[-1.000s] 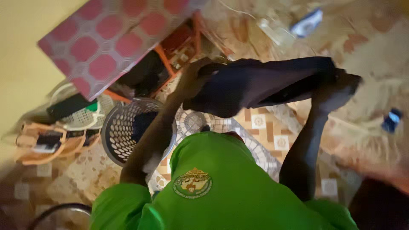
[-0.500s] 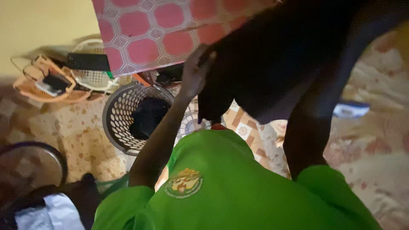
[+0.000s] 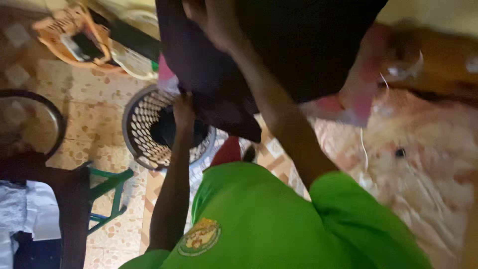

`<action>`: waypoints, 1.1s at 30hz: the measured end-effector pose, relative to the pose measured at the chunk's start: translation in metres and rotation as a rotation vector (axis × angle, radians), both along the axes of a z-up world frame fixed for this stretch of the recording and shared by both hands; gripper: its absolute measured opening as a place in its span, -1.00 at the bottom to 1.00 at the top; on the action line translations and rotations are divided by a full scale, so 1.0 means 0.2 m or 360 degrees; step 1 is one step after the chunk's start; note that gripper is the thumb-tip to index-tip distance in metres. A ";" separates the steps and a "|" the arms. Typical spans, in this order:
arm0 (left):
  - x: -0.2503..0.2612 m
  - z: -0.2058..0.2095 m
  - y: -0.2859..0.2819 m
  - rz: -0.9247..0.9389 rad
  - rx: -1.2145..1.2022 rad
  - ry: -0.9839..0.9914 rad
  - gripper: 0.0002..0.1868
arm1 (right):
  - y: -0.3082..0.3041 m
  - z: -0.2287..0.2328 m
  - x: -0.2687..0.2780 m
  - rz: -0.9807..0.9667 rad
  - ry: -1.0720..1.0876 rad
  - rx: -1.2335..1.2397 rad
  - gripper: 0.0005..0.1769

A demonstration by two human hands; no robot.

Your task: The person irons a patterned shirt on a bed, folds it by hand, and places it into a suitcase. They then take a dark garment from a basket, fold it on a table, and place it beside the shirt.

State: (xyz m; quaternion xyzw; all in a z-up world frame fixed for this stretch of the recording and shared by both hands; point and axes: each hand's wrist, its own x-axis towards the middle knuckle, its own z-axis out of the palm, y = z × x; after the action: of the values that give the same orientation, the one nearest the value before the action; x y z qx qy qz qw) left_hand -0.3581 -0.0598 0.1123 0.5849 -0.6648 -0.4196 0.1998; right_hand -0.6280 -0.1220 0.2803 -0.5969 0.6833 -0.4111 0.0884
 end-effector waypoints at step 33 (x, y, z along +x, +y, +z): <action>-1.13 -0.26 -0.98 -0.0675 -0.0572 -0.0861 -0.17 | 0.73 -1.00 -1.32 -0.0862 0.0680 0.1062 -0.29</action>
State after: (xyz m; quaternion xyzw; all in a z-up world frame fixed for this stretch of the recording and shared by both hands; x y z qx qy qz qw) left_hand -0.5831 -0.2557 0.0604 0.4796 -0.8626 -0.1590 0.0254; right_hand -0.8912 0.0248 0.0806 -0.4075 0.9118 -0.0457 0.0226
